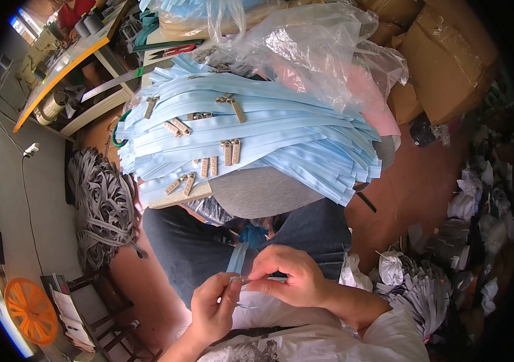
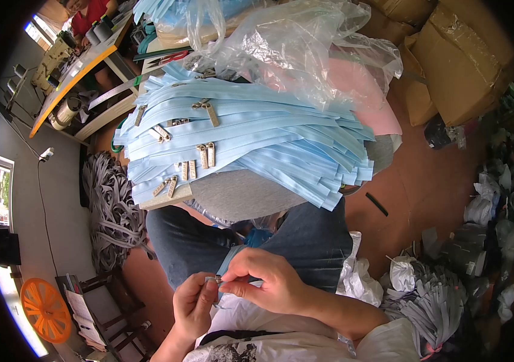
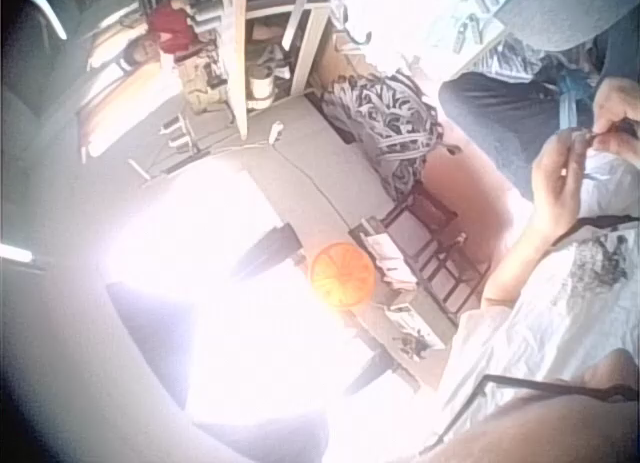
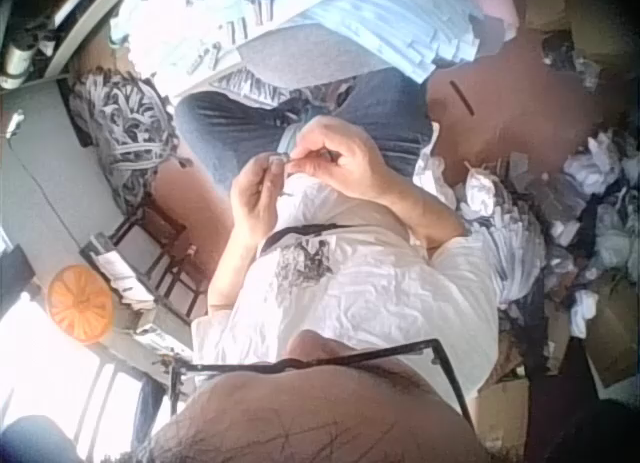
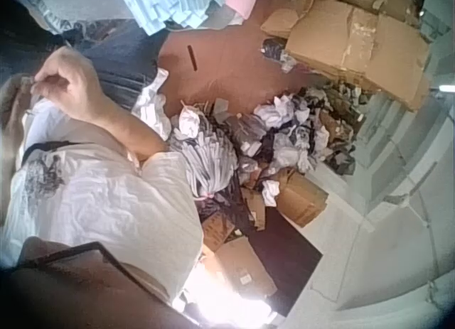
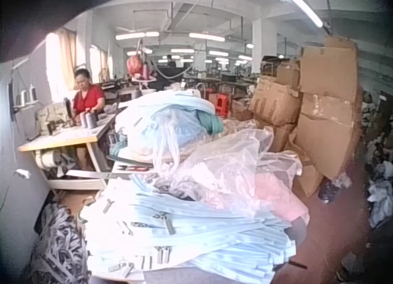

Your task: Attaching zipper pulls to strips of zipper tape.

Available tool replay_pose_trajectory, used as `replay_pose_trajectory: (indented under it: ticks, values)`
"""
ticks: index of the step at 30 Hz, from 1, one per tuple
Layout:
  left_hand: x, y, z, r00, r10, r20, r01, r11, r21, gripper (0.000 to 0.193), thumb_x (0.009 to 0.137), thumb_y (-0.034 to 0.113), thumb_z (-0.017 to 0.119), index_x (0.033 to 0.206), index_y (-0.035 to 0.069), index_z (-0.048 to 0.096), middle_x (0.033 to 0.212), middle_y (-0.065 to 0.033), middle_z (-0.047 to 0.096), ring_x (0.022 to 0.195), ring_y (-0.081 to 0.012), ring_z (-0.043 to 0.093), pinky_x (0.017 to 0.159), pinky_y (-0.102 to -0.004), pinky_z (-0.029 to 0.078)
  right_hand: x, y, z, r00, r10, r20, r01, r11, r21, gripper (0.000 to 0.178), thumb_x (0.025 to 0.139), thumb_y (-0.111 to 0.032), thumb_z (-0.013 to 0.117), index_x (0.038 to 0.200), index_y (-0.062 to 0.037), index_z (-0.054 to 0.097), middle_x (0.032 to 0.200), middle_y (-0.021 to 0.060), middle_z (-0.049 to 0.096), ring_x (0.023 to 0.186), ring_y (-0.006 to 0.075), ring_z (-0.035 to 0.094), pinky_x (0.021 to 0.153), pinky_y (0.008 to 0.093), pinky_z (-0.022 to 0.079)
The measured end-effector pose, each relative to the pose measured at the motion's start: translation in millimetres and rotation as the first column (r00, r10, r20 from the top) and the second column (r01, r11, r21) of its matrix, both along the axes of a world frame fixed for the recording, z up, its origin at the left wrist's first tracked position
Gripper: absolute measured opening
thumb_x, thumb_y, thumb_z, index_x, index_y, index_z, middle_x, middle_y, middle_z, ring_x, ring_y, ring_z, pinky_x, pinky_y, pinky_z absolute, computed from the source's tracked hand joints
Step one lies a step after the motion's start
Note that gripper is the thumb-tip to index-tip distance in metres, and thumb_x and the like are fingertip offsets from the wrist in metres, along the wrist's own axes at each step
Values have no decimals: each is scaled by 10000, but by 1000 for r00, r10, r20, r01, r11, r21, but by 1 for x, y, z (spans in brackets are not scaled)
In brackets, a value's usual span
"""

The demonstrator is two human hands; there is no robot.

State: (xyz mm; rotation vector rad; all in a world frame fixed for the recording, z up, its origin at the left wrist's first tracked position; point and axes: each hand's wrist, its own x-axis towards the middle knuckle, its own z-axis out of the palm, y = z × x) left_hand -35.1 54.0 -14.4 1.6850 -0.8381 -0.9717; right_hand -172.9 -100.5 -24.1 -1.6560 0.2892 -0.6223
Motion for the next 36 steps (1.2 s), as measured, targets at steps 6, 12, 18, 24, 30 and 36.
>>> replay_pose_trajectory:
  ticks: [6,12,18,24,30,36]
  values:
    - [-1,2,-8,997,59,-49,-63,996,-70,95,995,56,597,1002,-24,648,802,-90,634,643,-151,578,593,-266,457,-3,-4,0,988,98,115,-107,991,74,206,869,-87,768,1051,-23,695,969,96,687,875,248,677,788,337,528]
    - [0,4,-8,991,90,-97,-97,993,-66,137,1017,92,581,1004,-29,645,795,-75,626,639,-121,564,591,-253,451,-2,-1,3,991,99,94,-104,993,52,200,877,-125,764,1044,-35,703,1020,105,680,946,263,655,833,365,513]
    - [-4,0,-4,976,93,-197,-118,986,-121,153,1044,102,534,1052,-25,621,856,-63,635,683,-110,572,636,-233,466,-2,8,-3,987,121,102,-97,973,-208,285,836,-107,807,1082,-41,680,979,77,625,884,228,622,787,351,496]
    - [-1,5,-19,888,50,-457,-237,902,-361,145,1056,113,496,1064,-9,574,968,-115,622,814,-147,595,751,-261,488,-5,13,-8,982,175,67,-185,965,186,143,930,-67,697,1049,-18,636,1016,102,605,896,217,589,785,321,472]
    - [-1,1,-13,961,22,-275,-123,926,-357,130,1043,94,501,1025,-2,588,968,-122,626,846,-188,594,771,-297,489,-1,13,2,992,130,8,-127,960,248,60,932,-26,664,970,1,626,994,97,629,906,228,612,797,334,479]
    - [6,-2,-11,980,23,197,54,925,-376,59,951,22,587,994,-10,612,929,-149,639,796,-268,603,719,-340,487,3,12,8,997,77,-24,-76,996,53,102,919,-71,680,954,2,617,904,101,614,819,258,603,724,344,488]
